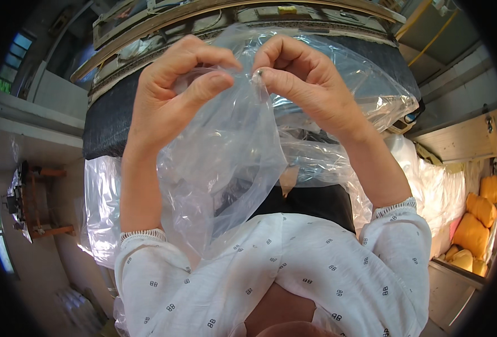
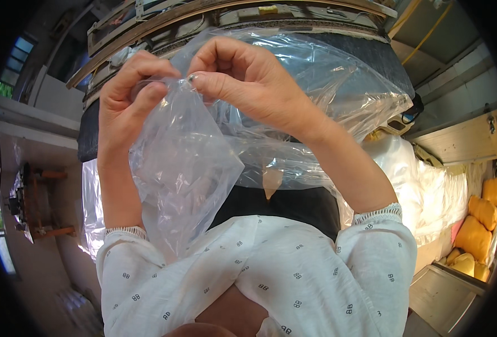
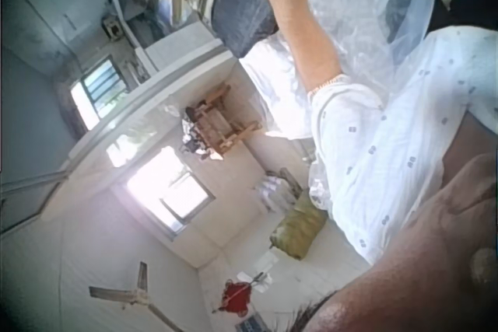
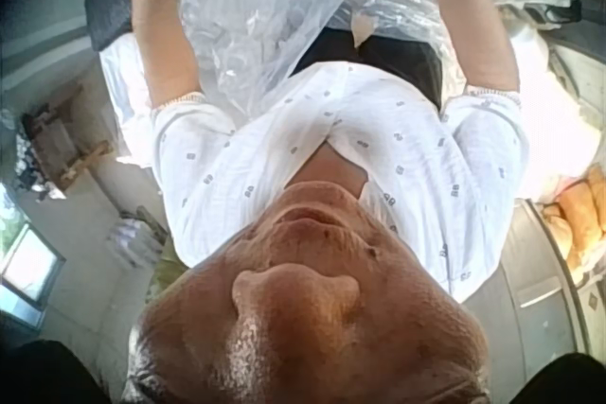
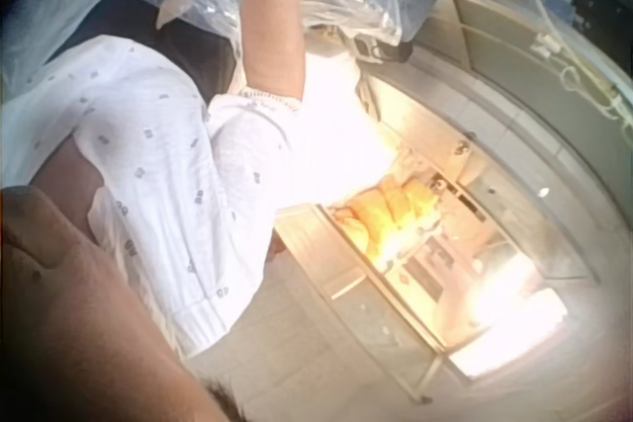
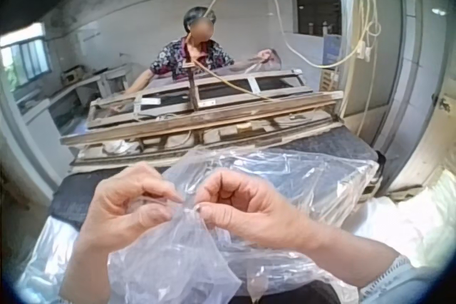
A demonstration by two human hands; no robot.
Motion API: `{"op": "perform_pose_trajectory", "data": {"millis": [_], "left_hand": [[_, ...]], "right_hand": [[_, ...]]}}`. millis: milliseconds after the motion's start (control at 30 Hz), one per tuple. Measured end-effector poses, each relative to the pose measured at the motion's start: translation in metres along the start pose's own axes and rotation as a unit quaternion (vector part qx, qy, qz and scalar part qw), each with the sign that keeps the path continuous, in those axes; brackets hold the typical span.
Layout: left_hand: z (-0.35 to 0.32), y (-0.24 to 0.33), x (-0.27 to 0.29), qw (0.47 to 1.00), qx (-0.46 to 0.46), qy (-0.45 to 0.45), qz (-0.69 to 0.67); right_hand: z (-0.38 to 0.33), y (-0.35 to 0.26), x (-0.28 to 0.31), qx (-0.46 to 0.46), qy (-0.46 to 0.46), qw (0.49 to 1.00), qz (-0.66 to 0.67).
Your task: Wrapping a large piece of foam or a mattress into a protective plastic bag.
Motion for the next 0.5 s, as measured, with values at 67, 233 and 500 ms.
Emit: {"op": "perform_pose_trajectory", "data": {"millis": [67,233,500], "left_hand": [[0.006,0.013,-0.003,0.998,-0.043,0.003,0.049],[0.018,0.037,0.003,0.945,-0.154,-0.094,0.274],[0.015,0.031,0.01,0.971,-0.134,-0.07,0.185]], "right_hand": [[0.0,0.002,-0.001,0.012,0.009,1.0,-0.014],[0.003,0.001,-0.003,0.039,0.016,0.998,-0.046],[0.006,-0.001,-0.018,0.086,0.02,0.996,0.019]]}}
Point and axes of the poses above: each hand's wrist, its own z-axis towards the middle knuckle, its own x-axis out of the back of the hand, y = z × x, the point moved 1 cm from there along z, towards the middle knuckle
